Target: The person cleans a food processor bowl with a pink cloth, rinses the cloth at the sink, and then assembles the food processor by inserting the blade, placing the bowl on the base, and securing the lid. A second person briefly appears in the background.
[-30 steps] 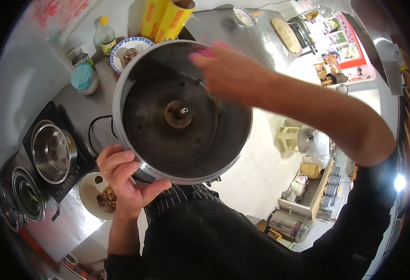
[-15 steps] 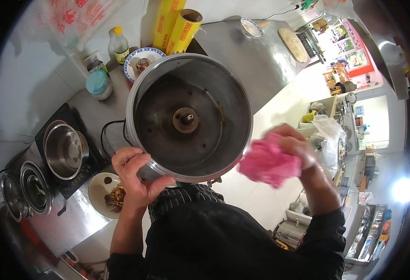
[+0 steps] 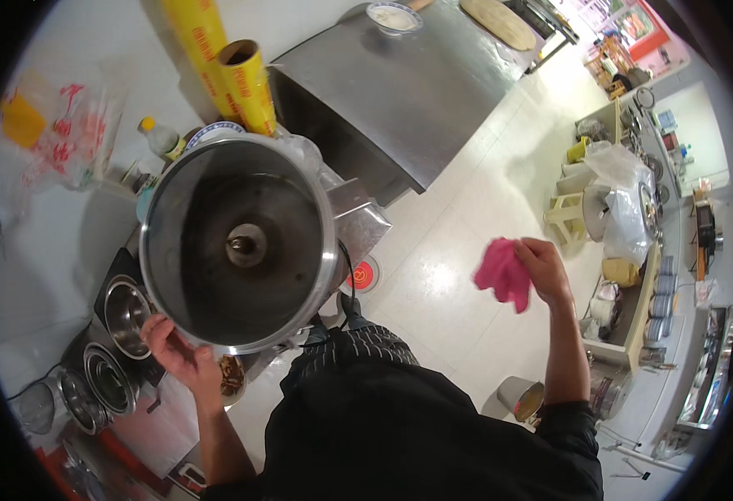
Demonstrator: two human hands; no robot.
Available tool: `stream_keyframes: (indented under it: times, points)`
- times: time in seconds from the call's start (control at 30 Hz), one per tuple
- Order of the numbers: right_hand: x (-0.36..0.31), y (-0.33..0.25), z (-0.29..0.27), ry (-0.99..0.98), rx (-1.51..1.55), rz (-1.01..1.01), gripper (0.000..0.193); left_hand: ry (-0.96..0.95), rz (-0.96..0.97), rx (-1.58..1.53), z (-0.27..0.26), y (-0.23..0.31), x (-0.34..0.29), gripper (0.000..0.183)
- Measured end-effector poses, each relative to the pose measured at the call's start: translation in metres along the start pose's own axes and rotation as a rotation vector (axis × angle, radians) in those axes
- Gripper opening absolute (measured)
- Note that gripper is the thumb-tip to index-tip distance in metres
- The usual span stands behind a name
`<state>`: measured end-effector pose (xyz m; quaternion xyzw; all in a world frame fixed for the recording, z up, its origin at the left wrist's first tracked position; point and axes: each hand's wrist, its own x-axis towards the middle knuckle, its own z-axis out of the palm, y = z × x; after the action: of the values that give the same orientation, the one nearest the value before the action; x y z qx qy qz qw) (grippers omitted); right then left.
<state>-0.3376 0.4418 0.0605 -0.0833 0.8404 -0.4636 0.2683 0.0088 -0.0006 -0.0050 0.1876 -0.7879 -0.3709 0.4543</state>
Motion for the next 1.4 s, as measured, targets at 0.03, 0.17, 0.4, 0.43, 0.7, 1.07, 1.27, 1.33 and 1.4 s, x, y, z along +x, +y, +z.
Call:
stream_keyframes:
  times: [0.03,0.17,0.4,0.43,0.7,1.07,1.27,1.33,1.4]
  points:
    - [0.007,0.000,0.001,-0.016,0.065,-0.080,0.031,-0.007,0.018,0.039,0.000,0.004,0.001,0.069]
    - [0.049,-0.027,0.035,-0.224,0.461,-0.284,0.039,-0.021,-0.031,0.173,0.001,0.031,0.005,0.050]
    - [0.122,-0.076,0.197,-0.330,-0.270,-1.177,0.016,0.001,0.013,0.598,0.023,0.064,0.004,0.042]
    - [0.130,-0.068,0.204,-0.254,-0.169,-1.267,0.016,-0.007,0.033,0.643,0.027,0.064,0.005,0.043]
    - [0.200,-0.041,0.190,-0.277,0.304,-0.283,0.032,0.075,0.050,0.623,0.044,0.060,0.007,0.047]
    - [0.125,0.006,0.329,-0.312,0.847,-0.293,0.009,0.107,-0.010,0.625,0.043,0.044,0.006,0.052]
    - [0.111,0.064,0.350,-0.097,0.475,-0.594,0.011,0.101,0.061,0.787,0.052,0.049,0.006,0.058]
    - [0.142,0.073,0.325,-0.309,0.439,-0.356,0.014,0.091,0.080,0.761,0.052,0.048,0.005,0.058]
    - [0.178,0.069,0.310,-0.332,0.435,-0.297,0.016,0.082,0.101,0.762,0.049,0.044,0.004,0.058]
